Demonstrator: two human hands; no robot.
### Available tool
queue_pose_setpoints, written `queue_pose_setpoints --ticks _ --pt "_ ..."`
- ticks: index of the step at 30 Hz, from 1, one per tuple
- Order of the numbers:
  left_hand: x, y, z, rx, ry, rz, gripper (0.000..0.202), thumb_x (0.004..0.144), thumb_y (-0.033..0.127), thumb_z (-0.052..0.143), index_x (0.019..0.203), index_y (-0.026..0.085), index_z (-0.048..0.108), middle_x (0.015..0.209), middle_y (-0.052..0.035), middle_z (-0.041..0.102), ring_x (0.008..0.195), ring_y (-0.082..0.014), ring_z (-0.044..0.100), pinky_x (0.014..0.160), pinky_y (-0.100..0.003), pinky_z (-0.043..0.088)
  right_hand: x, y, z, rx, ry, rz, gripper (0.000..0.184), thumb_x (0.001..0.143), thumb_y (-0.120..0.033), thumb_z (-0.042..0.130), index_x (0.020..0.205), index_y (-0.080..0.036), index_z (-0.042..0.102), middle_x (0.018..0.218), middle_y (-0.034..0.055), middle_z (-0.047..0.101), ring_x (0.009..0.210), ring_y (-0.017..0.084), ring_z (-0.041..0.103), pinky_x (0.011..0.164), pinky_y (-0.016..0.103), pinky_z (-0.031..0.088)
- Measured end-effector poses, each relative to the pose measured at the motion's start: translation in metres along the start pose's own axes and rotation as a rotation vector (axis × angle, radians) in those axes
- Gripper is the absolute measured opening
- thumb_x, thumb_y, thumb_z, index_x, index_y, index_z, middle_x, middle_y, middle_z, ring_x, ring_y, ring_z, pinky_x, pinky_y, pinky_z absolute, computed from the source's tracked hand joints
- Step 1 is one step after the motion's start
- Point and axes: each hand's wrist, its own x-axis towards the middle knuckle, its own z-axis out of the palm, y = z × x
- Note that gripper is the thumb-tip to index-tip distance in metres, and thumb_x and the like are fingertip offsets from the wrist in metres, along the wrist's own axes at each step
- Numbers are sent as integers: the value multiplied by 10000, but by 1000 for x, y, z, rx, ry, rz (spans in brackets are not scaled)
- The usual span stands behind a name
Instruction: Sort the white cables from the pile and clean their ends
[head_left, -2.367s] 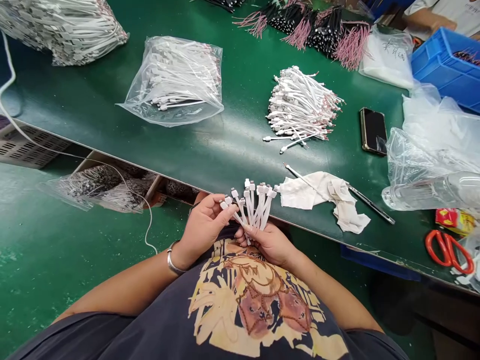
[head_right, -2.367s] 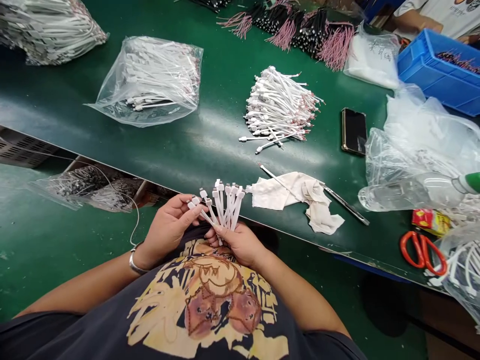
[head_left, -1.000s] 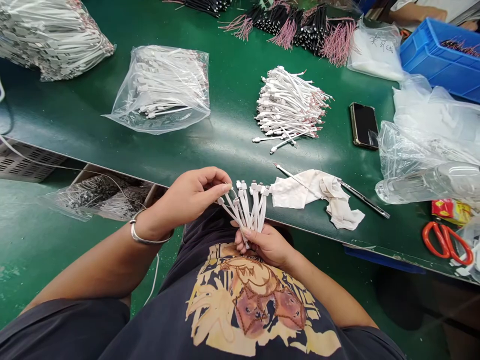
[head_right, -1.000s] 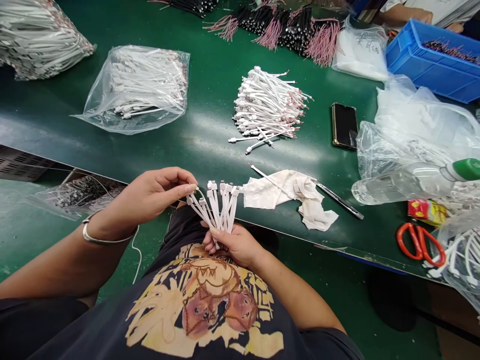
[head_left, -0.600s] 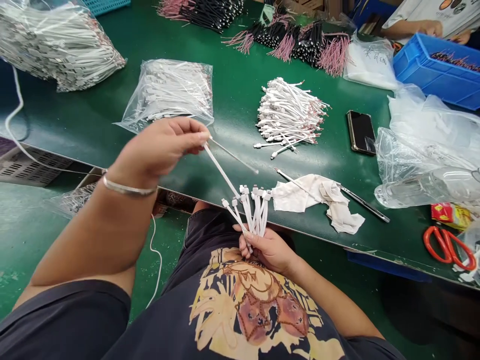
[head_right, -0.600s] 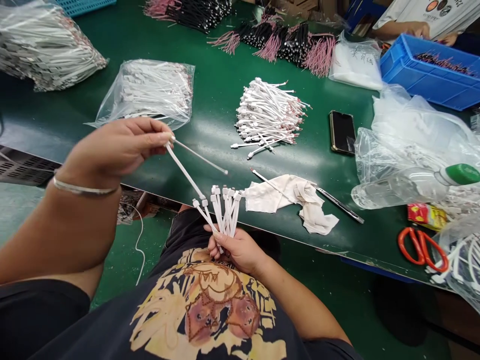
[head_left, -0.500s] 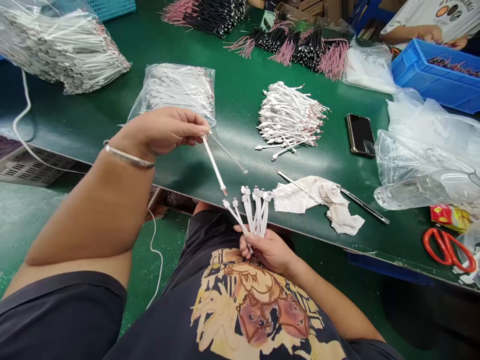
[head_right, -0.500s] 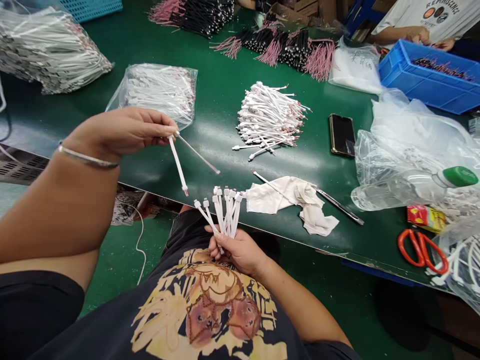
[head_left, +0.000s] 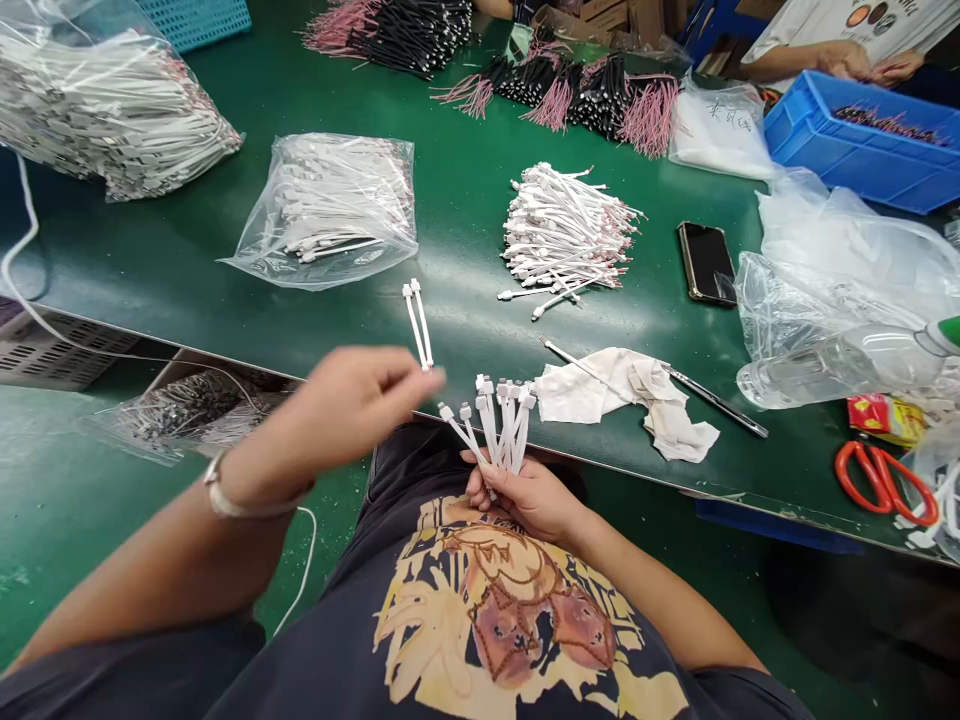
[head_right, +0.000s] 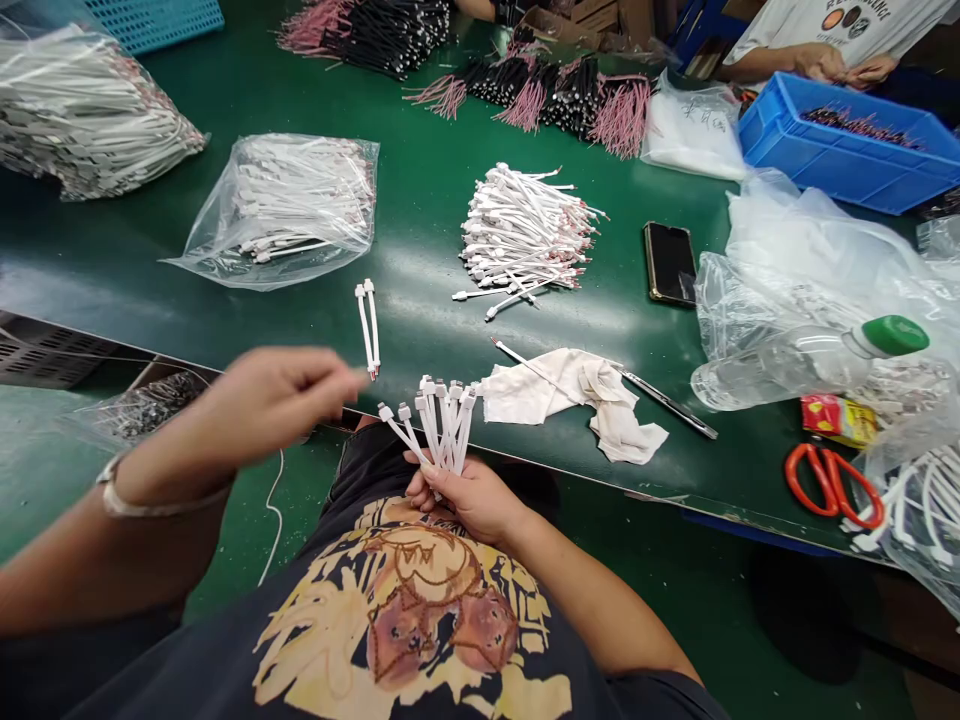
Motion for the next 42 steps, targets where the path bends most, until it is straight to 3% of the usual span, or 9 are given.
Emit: queue_pose_setpoints --ticks 1,2,3,7,12,21,27,33,42 --pt "-16 -3 9 19 -223 -3 329 779 429 584 558 185 592 504 8 527 501 -132 456 488 -233 330 2 0 0 -5 -3 -7 360 789 -373 666 1086 -169 646 788 18 636 677 88 569 667 235 429" --pt "-28 -7 20 14 -347 -18 321 791 432 571 584 188 604 539 4 566 515 -135 483 479 -229 334 3 -1 -1 -11 -7 -12 339 786 -375 668 1056 -170 657 786 16 638 684 88 573 681 236 432" --pt "-36 -13 31 -10 -378 -34 299 796 436 565 639 190 631 591 -3 610 549 -143 521 508 -229 365 5 -1 -1 -18 -14 -15 316 781 -378 673 1016 -168 668 782 15 640 688 89 575 694 238 435" --pt "-40 -27 76 -360 -349 -104 279 828 412 539 849 165 668 755 -37 681 714 -168 604 687 -255 455 10 2 -2 -66 -25 -26 277 745 -400 702 863 -149 688 786 20 660 727 105 589 760 264 445" --pt "-40 -26 107 -655 -223 -305 342 814 451 548 746 123 622 543 15 560 493 -100 488 505 -208 401 10 6 -4 -77 3 -54 297 736 -372 717 961 -180 683 845 18 682 815 134 610 858 319 436" --pt "-47 -30 112 -691 -120 -251 248 826 366 574 742 138 620 559 15 575 518 -99 523 527 -205 431 14 6 -7 -52 -40 -68 304 756 -337 701 1028 -202 673 867 23 673 806 137 590 829 314 432" --pt "-50 -34 112 -693 -90 -210 280 840 327 566 627 147 552 540 7 567 535 -117 551 584 -243 457 16 10 -10 -46 -78 -48 222 782 -355 672 888 -161 692 850 41 666 775 134 582 817 318 431" --pt "-49 -30 113 -800 -147 -267 316 860 384 527 659 142 546 501 20 526 499 -102 515 547 -234 439 15 9 -9 -39 -67 -44 258 779 -349 680 965 -171 689 838 37 679 776 133 603 798 303 443" --pt "-44 -24 115 -819 -173 -320 284 793 403 616 709 137 563 430 58 456 400 -68 415 413 -185 341 7 3 -1 -98 -48 -29 295 726 -422 712 868 -164 698 799 29 678 772 138 609 843 324 446"
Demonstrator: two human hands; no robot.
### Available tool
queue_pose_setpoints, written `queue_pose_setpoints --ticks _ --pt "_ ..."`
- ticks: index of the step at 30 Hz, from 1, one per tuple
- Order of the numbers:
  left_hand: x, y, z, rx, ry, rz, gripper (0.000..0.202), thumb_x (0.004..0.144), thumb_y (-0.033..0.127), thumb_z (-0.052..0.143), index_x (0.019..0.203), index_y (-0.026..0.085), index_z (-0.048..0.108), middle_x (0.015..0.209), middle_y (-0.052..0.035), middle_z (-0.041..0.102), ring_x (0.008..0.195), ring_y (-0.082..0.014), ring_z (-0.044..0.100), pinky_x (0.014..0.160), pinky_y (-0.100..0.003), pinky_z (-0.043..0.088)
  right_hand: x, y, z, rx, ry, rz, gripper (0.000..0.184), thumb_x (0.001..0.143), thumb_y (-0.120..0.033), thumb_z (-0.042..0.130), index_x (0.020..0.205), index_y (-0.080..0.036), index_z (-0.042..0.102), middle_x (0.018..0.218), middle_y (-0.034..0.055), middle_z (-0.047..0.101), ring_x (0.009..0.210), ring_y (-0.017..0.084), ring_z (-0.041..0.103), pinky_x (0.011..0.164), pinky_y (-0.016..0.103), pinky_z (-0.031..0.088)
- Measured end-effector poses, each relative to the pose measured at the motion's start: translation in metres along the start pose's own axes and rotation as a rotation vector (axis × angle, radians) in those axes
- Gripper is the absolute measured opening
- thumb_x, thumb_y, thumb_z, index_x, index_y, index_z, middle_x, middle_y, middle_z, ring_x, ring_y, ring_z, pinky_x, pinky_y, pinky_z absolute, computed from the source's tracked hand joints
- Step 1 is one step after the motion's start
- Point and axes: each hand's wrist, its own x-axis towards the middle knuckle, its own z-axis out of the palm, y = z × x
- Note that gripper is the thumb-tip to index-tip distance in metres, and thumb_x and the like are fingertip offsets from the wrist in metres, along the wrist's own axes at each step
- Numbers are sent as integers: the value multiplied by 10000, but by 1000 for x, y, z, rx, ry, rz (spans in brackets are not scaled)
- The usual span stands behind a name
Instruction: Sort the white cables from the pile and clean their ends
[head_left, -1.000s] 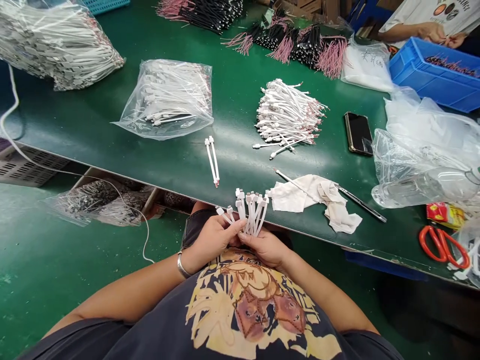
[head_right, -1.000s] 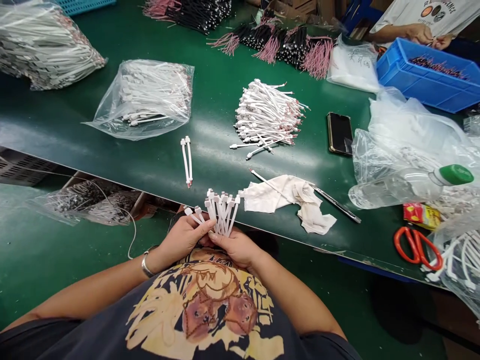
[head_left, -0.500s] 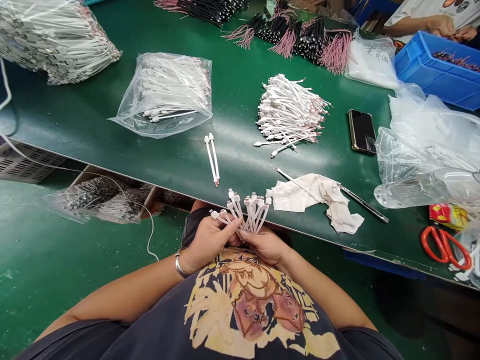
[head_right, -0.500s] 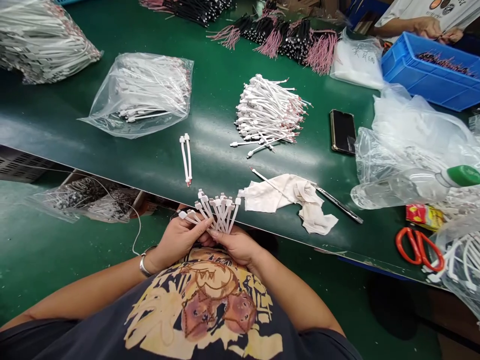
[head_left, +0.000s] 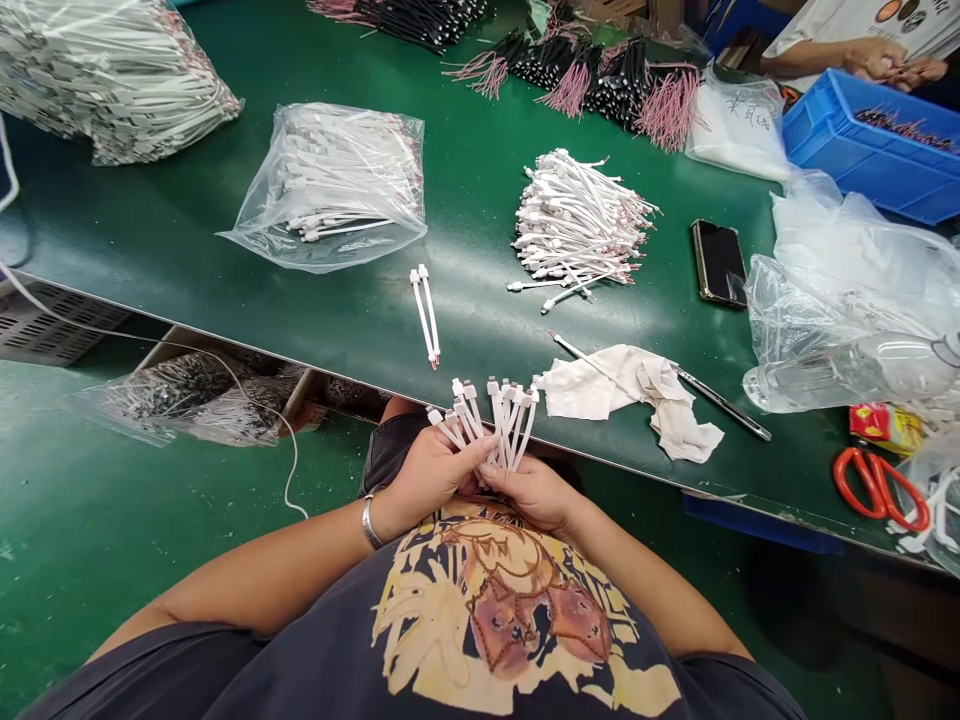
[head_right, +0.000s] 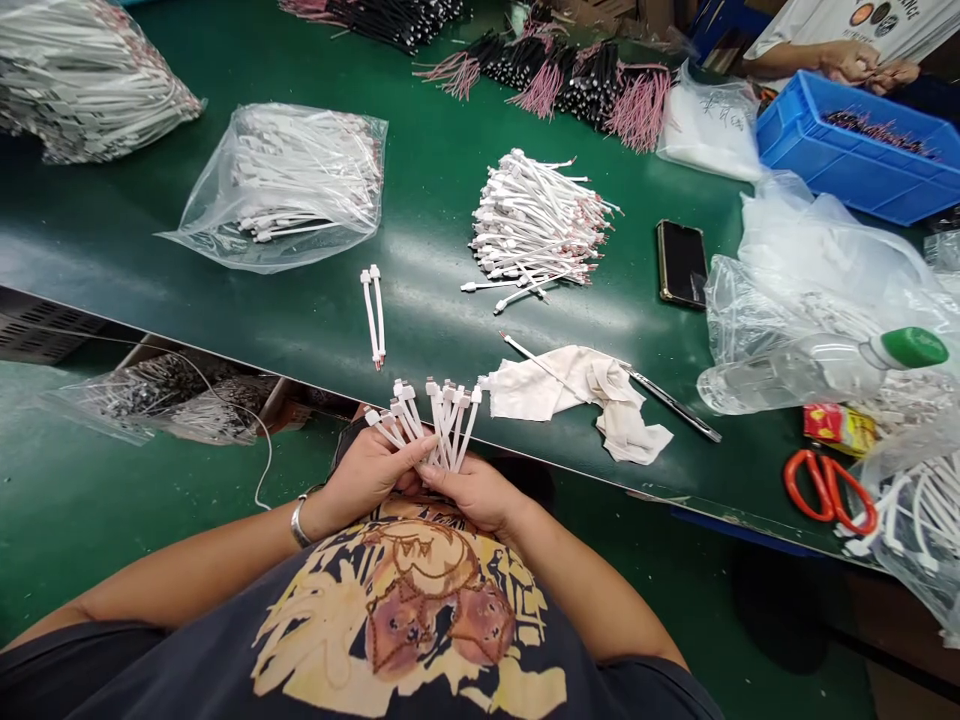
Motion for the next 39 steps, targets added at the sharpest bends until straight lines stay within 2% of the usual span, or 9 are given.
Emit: queue_pose_setpoints --ticks 7,10,13,15,17,24,31,37,39 --pt "-3 -6 -1 -115 -14 -13 276 799 420 606 779 151 546 498 67 456 420 -50 381 428 -178 339 -4 -6 1 -162 -20 -16 409 759 -517 636 935 -152 696 864 54 680 812 149 603 874 341 439" --pt "-2 -2 2 -38 16 -60 293 772 430 631 797 141 587 528 45 514 433 -59 408 431 -181 351 -4 -9 1 -255 -29 9 448 755 -544 621 947 -146 697 893 60 683 863 167 608 902 356 433" --pt "0 5 5 23 33 -13 279 766 409 638 758 131 634 627 -3 603 532 -90 495 502 -196 410 -5 -9 -1 -331 -21 14 449 743 -544 630 948 -150 697 917 59 685 914 188 606 918 371 424" --pt "1 7 8 26 46 45 262 775 389 628 718 133 641 676 -21 631 617 -118 540 562 -206 438 -6 -8 -2 -322 -9 6 439 743 -538 633 951 -157 696 924 55 684 921 191 604 916 371 420" --pt "0 8 9 24 45 73 260 786 381 614 700 136 637 665 -22 627 628 -126 542 558 -207 435 -6 -7 -3 -294 -3 10 428 742 -536 635 934 -158 697 905 50 680 904 187 601 905 362 419" --pt "-3 1 7 1 44 48 273 798 388 606 679 146 569 532 37 494 444 -63 406 410 -177 341 -6 -8 0 -202 47 44 392 715 -519 672 814 -141 701 771 32 652 755 148 574 837 334 433" --pt "-5 2 4 121 103 68 280 794 387 613 676 134 583 545 12 559 472 -80 481 450 -186 412 -4 2 -4 -44 72 47 364 758 -488 651 855 -143 717 780 37 669 747 148 603 868 350 438" --pt "-5 4 6 55 137 25 275 771 399 635 710 132 613 582 2 600 462 -88 491 444 -203 418 -5 -5 -1 -142 19 62 393 750 -514 643 876 -148 714 810 38 677 780 154 604 862 339 435" --pt "-6 7 7 59 189 69 254 766 378 647 735 126 637 657 -21 648 553 -117 558 524 -221 463 -6 -7 0 -167 -23 61 385 761 -506 636 914 -161 709 837 33 680 826 157 606 865 328 433"
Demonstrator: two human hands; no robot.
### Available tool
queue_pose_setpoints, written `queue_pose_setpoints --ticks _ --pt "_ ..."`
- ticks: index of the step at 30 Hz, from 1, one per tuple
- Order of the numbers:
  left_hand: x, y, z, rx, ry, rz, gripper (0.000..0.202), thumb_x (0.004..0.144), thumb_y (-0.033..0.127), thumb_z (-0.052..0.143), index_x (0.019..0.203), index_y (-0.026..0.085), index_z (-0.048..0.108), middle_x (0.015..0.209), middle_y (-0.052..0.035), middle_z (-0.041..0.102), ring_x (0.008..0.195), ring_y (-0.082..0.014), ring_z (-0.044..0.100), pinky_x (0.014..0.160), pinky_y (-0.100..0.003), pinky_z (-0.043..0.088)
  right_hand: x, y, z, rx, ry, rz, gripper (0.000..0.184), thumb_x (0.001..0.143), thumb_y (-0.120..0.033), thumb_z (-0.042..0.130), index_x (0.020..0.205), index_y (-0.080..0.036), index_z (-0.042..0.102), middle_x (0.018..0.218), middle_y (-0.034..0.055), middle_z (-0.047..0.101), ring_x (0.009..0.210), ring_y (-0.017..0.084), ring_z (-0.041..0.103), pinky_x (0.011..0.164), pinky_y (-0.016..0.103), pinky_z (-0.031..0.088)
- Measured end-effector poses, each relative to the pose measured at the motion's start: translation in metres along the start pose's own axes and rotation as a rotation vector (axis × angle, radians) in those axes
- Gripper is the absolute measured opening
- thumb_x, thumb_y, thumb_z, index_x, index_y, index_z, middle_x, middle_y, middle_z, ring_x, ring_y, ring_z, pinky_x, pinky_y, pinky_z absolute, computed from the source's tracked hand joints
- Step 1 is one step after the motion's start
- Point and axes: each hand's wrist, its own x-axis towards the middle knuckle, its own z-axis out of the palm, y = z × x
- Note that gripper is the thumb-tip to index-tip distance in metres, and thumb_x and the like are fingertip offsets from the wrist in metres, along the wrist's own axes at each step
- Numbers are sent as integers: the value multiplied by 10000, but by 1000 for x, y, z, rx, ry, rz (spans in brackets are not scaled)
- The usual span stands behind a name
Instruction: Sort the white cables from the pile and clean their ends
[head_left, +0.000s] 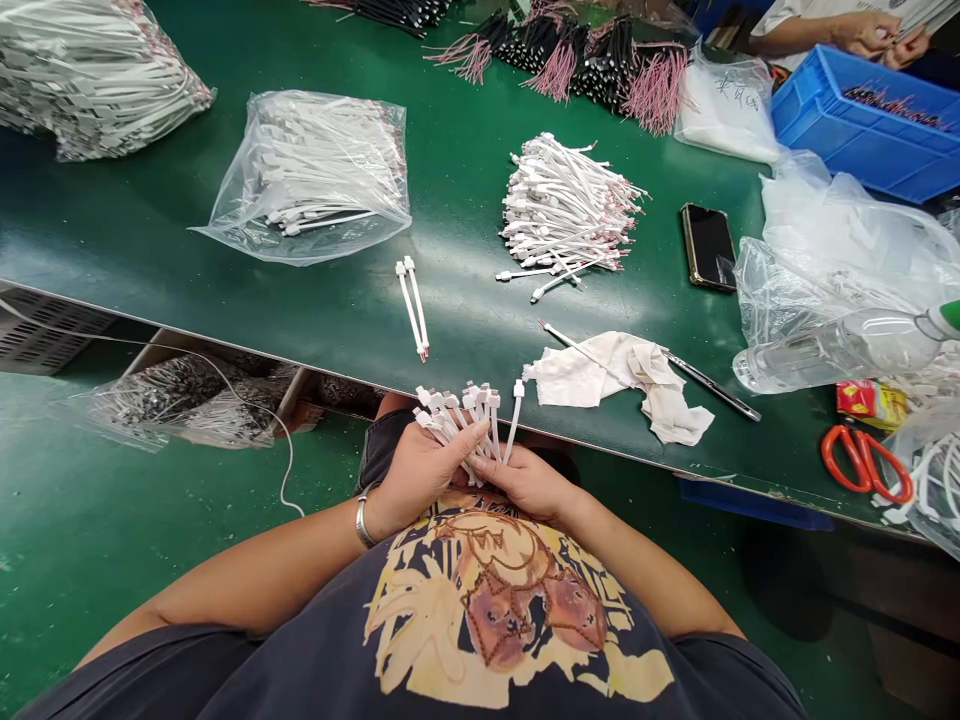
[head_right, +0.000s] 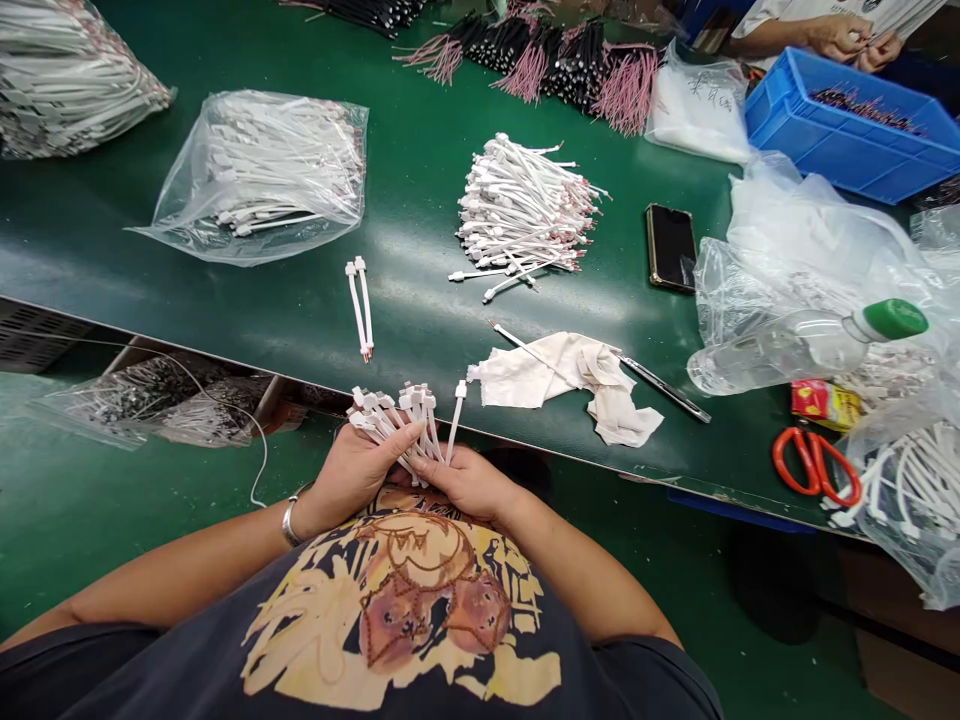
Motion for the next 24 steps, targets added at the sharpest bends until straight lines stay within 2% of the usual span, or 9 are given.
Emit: queue_pose_setpoints --ticks 3,8,11,14,19,24 --pt "-1 5 1 -5 31 65 233 767 342 653 830 119 679 832 -58 703 751 -169 630 707 -262 500 -1 0 0 -16 -52 -4 397 779 -502 617 976 -167 698 875 36 684 904 171 606 878 329 431" --pt "-2 7 1 25 67 112 229 776 335 640 851 125 690 851 -54 707 769 -175 633 733 -269 497 -2 2 -1 -18 -48 -27 430 779 -522 608 985 -155 695 894 50 688 875 171 622 897 350 432" --pt "-2 7 1 64 89 134 204 790 327 623 822 132 674 801 -34 691 716 -153 614 677 -243 489 -2 3 -1 -12 -51 -52 436 790 -527 593 986 -152 695 888 55 689 849 164 624 900 354 433" --pt "-1 8 1 82 61 133 194 814 319 588 789 137 649 714 -13 655 641 -132 587 610 -223 475 -2 2 0 -9 -62 -80 441 813 -530 561 986 -146 692 857 55 686 822 159 618 885 353 441" --pt "-1 7 -1 19 9 140 176 812 307 580 853 148 642 780 -22 654 697 -142 594 652 -234 486 -2 -1 0 -92 -9 -105 449 794 -557 562 935 -153 699 850 43 679 838 165 602 864 339 443" --pt "-1 -1 -2 -132 -46 10 237 807 344 593 924 140 621 774 -31 650 582 -117 570 508 -216 459 -2 -1 0 -73 -46 -92 478 797 -568 551 952 -139 695 880 59 679 850 167 609 886 351 438"
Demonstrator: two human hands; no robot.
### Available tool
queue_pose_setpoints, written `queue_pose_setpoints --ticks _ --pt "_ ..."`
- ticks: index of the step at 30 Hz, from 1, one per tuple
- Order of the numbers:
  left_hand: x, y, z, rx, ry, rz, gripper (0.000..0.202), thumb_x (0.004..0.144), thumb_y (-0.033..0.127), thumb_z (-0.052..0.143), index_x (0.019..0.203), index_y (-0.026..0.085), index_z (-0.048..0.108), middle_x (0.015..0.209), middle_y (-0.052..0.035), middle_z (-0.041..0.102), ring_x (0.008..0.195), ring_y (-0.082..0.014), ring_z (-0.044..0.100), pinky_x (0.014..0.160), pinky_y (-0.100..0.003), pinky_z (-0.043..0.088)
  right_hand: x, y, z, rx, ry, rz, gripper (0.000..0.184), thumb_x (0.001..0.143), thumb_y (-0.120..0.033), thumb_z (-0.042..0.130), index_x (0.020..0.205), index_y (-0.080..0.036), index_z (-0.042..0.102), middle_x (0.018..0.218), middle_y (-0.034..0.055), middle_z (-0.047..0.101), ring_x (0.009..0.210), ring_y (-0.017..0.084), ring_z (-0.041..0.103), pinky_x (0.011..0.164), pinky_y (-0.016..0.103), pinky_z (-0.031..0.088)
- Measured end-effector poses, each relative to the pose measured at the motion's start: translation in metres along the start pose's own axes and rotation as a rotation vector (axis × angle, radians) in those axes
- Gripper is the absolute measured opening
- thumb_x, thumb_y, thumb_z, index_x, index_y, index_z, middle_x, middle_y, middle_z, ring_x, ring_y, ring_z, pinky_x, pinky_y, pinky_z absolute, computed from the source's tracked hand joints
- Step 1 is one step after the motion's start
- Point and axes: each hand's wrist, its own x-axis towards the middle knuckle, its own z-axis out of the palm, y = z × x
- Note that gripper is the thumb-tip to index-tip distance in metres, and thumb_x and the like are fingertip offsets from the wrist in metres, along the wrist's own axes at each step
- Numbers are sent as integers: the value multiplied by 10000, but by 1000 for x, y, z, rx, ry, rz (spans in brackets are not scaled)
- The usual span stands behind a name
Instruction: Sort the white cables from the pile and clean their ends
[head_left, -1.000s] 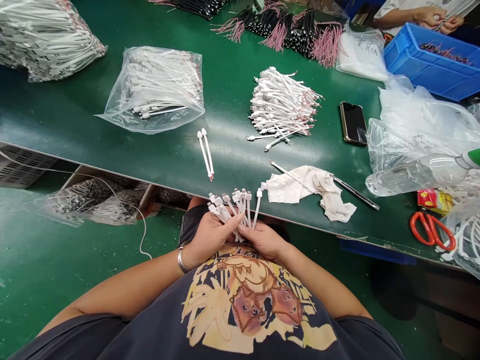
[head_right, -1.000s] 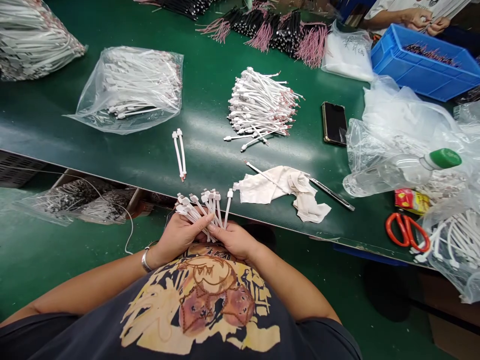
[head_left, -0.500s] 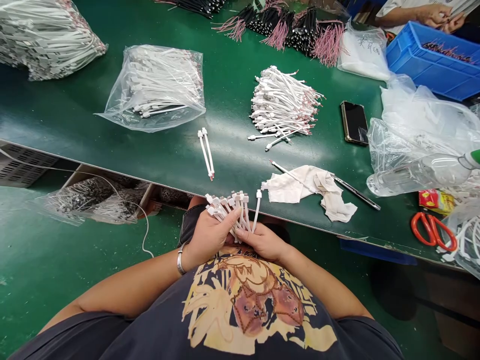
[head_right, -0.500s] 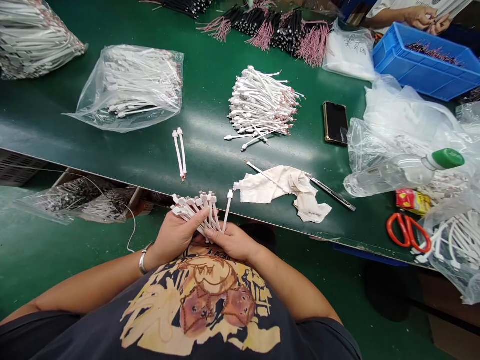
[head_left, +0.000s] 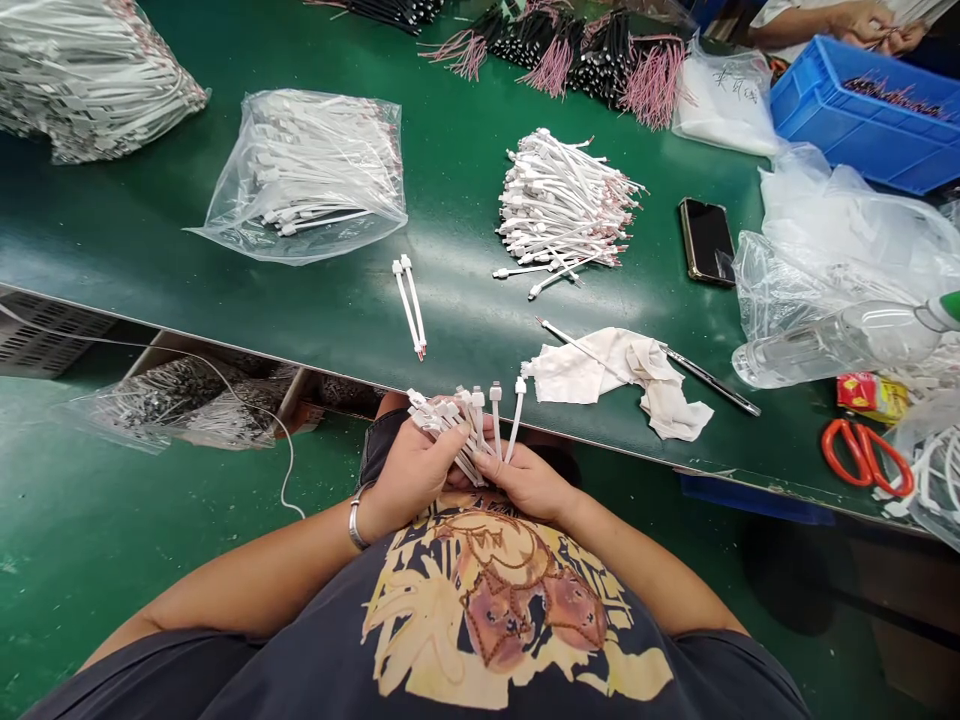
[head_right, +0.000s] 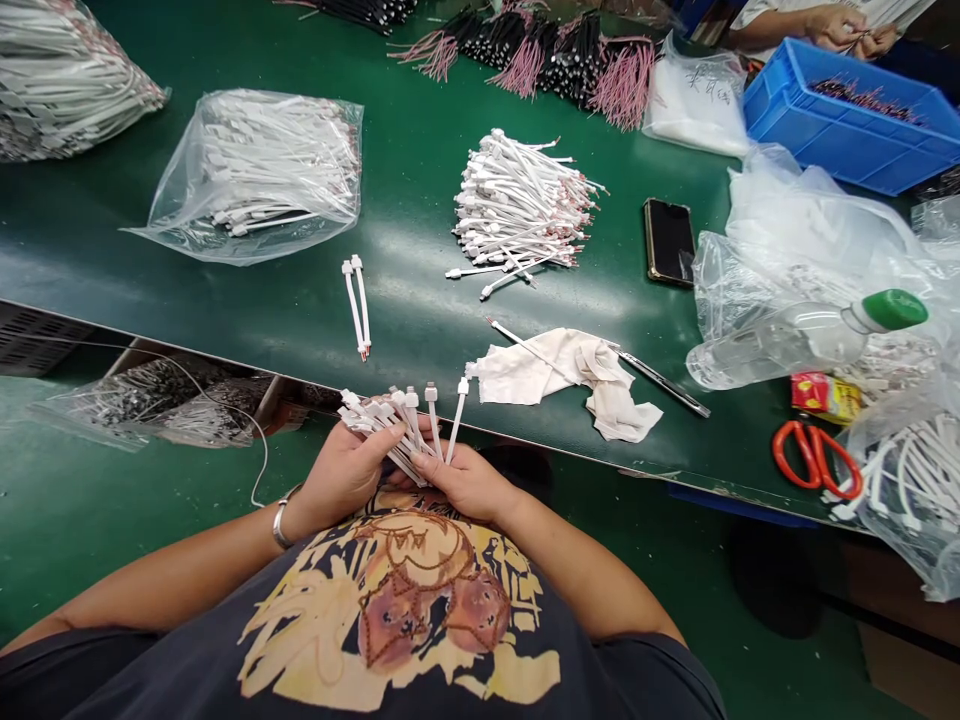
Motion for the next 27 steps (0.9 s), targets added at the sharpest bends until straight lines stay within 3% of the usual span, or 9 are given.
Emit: queue_pose_setpoints --ticks 10,14,19,27 --pt "0 0 2 -70 9 4 209 778 313 646 897 157 574 816 -28 656 663 -127 605 567 -217 499 0 1 0 4 1 -6 454 816 -542 546 974 -144 700 873 59 682 838 157 610 878 342 446" --pt "-1 4 4 -105 -6 -34 279 779 334 647 995 168 590 842 -35 668 631 -120 592 515 -206 484 0 0 0 12 -17 -5 469 816 -551 539 980 -143 701 884 64 685 832 158 617 885 347 444" --pt "0 1 3 -154 -43 -89 269 793 368 627 940 143 634 673 -23 615 490 -99 527 389 -189 404 -1 -2 1 16 -16 0 464 811 -547 550 937 -131 710 872 70 691 839 165 630 894 353 449" --pt "2 1 4 -184 -14 -101 251 791 373 632 876 139 659 495 12 527 367 -91 450 326 -197 326 -2 -8 4 37 -30 -12 501 804 -563 550 937 -104 701 880 86 695 835 176 637 901 366 455"
